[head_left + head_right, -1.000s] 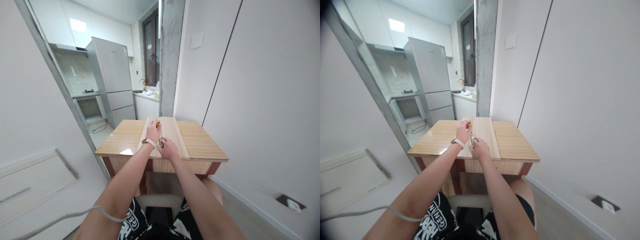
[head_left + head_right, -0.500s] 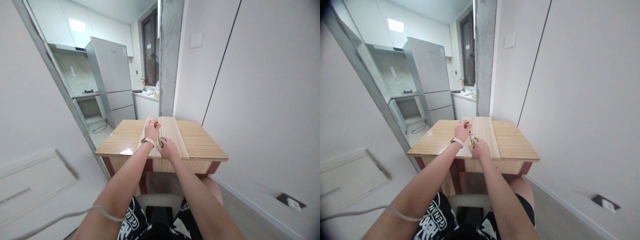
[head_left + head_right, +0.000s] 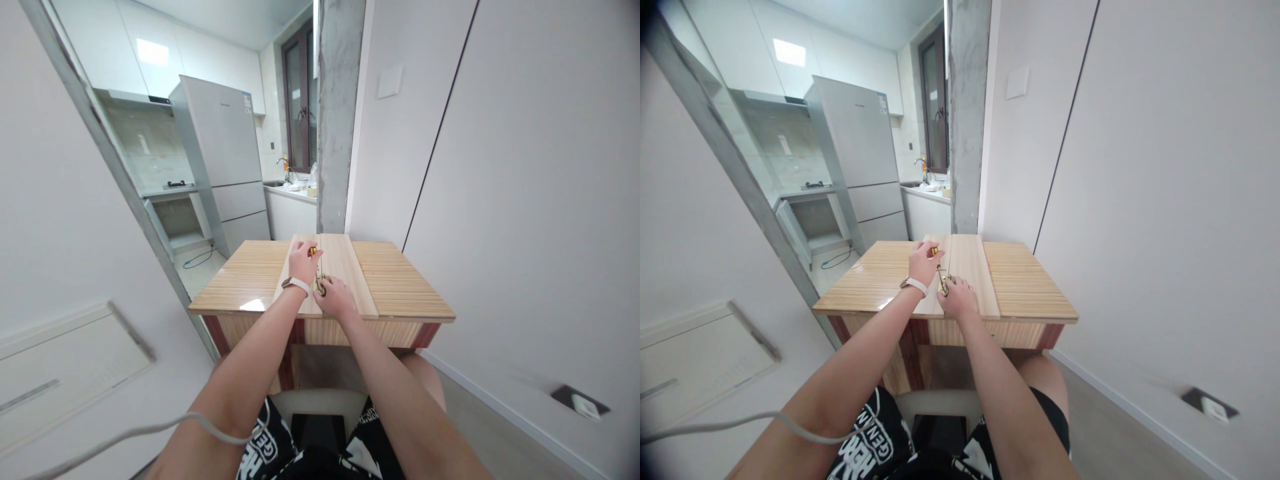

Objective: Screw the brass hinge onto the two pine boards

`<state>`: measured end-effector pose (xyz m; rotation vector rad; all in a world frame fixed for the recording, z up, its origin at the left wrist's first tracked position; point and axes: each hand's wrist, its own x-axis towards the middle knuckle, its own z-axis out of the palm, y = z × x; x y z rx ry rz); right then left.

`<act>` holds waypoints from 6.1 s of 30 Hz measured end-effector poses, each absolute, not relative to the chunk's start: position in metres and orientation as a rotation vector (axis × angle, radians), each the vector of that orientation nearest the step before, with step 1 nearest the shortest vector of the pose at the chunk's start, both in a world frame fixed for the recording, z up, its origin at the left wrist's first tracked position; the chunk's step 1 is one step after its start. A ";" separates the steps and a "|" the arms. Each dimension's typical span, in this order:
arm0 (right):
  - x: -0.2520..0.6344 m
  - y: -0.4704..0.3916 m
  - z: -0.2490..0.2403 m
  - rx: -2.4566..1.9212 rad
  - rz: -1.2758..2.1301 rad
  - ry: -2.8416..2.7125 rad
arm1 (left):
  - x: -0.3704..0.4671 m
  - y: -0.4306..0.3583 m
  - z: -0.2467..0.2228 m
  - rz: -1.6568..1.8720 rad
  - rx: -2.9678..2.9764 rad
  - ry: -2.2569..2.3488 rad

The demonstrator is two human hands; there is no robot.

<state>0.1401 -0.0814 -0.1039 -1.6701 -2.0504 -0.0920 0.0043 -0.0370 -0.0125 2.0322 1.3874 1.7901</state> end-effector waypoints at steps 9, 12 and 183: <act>0.141 -0.082 -0.104 -1.670 -0.101 -2.051 | 0.007 -0.035 -0.011 1.736 2.065 1.405; 0.140 -0.082 -0.104 -1.678 -0.096 -2.053 | 0.009 -0.035 -0.012 1.734 2.088 1.330; 0.140 -0.085 -0.099 -1.678 -0.085 -2.046 | 0.003 -0.048 -0.011 1.795 1.976 1.468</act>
